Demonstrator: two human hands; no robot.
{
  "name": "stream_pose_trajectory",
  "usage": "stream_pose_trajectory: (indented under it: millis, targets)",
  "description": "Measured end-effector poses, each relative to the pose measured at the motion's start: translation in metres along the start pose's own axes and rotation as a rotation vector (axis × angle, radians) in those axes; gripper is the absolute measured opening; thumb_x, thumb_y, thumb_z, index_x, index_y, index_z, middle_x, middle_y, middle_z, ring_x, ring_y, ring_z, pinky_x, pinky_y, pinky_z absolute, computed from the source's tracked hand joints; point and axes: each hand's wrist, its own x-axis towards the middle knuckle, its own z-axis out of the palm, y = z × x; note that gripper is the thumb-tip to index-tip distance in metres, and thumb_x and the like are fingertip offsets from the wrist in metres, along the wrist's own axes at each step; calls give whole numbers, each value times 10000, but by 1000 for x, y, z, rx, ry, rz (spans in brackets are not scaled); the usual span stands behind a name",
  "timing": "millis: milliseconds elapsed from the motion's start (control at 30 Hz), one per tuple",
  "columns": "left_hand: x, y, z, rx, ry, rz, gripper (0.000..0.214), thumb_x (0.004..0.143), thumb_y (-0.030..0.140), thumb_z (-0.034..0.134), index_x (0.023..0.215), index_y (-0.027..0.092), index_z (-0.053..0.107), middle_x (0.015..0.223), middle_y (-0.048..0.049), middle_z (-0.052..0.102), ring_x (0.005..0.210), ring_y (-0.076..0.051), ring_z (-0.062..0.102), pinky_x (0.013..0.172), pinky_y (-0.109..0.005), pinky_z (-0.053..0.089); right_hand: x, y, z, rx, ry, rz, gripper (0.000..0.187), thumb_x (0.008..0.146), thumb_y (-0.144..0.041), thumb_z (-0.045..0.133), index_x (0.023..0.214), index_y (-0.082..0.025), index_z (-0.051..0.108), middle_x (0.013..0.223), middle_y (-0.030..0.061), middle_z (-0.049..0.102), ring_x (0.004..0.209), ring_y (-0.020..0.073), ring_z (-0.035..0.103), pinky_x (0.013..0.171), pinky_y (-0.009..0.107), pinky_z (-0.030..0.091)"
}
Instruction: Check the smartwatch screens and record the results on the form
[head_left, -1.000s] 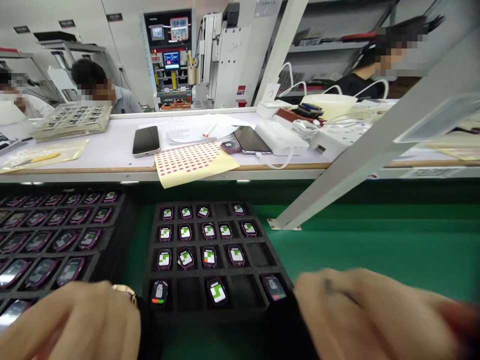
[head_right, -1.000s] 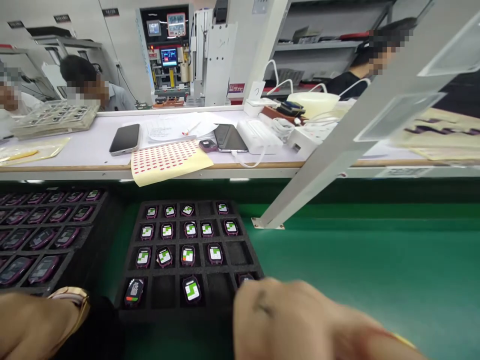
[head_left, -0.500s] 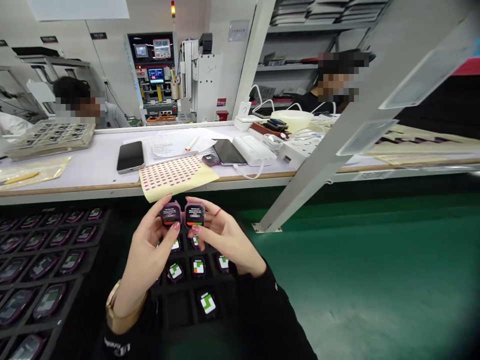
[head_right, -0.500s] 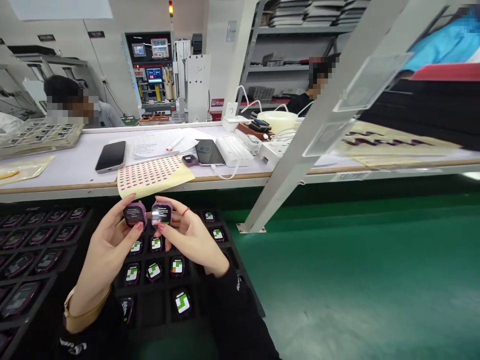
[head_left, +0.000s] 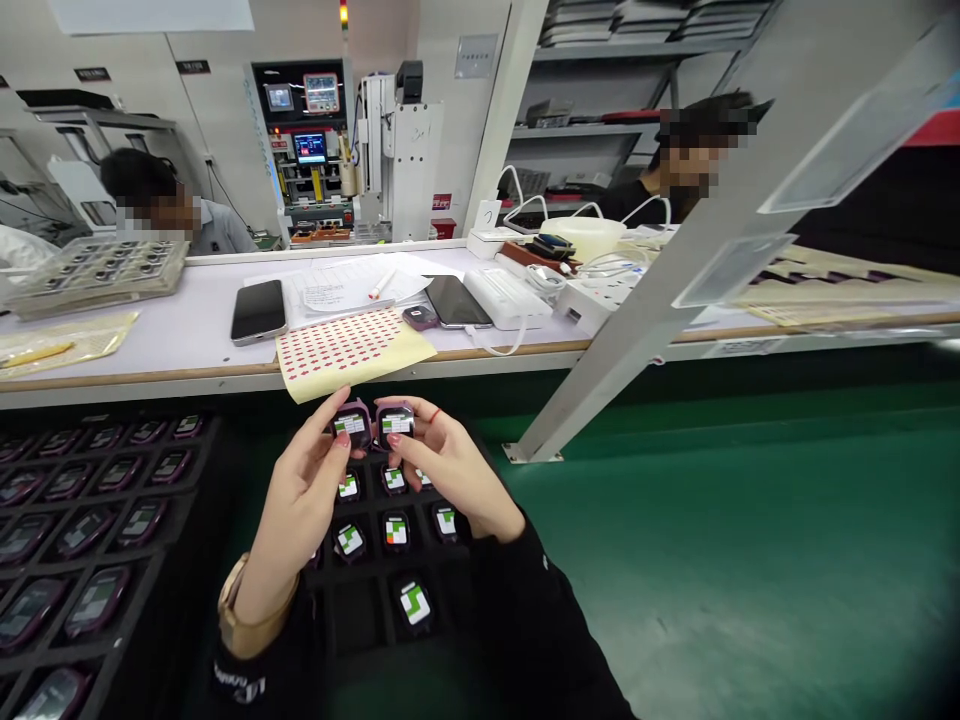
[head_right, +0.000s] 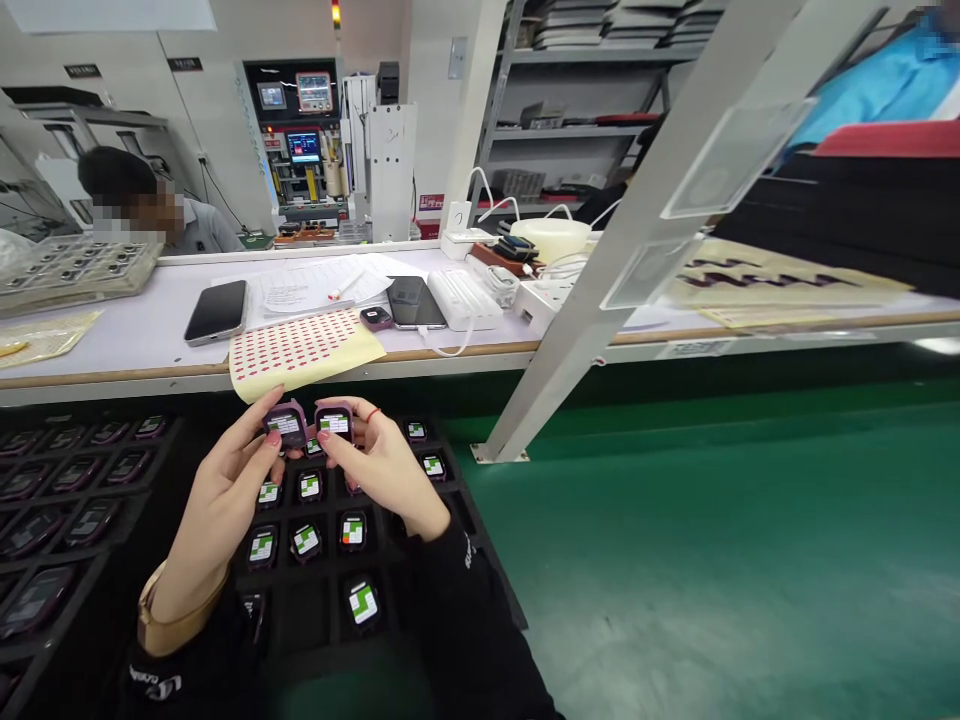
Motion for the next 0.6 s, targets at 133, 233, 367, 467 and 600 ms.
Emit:
stream_pose_trajectory:
  millis: [133, 233, 367, 467, 600]
  targets:
    - [0, 2, -1, -31, -9, 4, 490, 929, 356, 657, 1413, 303, 601, 865, -16, 684, 798, -161, 680, 890, -323, 604, -1, -2, -1, 70, -63, -27, 466, 826, -244, 697, 1273, -189, 574, 873, 24, 640, 663, 123, 588, 447, 172, 468]
    - [0, 4, 1, -59, -25, 11, 508, 907, 335, 676, 1407, 277, 603, 1084, -60, 726, 923, -198, 714, 915, -344, 606, -1, -1, -2, 80, -88, -36, 459, 837, -229, 667, 1283, -198, 562, 879, 24, 645, 668, 124, 597, 454, 176, 483]
    - [1, 2, 5, -97, -26, 14, 560, 879, 339, 717, 1417, 262, 585, 1298, -96, 681, 1076, -238, 703, 882, -320, 619, 0, 1, -3, 81, -98, -55, 451, 863, -247, 660, 1302, -205, 569, 899, 28, 644, 704, 136, 611, 468, 182, 503]
    - [1, -1, 6, -103, -30, 19, 581, 877, 341, 730, 1430, 269, 569, 1352, -96, 654, 1191, -261, 662, 870, -294, 622, 0, 2, -3, 94, -103, -59, 449, 868, -247, 670, 1305, -207, 576, 940, 35, 646, 729, 138, 616, 475, 179, 515]
    - [0, -4, 5, -83, -34, 22, 583, 891, 332, 723, 1446, 289, 549, 1429, -87, 607, 1199, -257, 663, 914, -306, 619, -1, 0, -4, 100, -109, -52, 450, 874, -239, 678, 1313, -208, 581, 962, 40, 644, 743, 138, 616, 492, 183, 532]
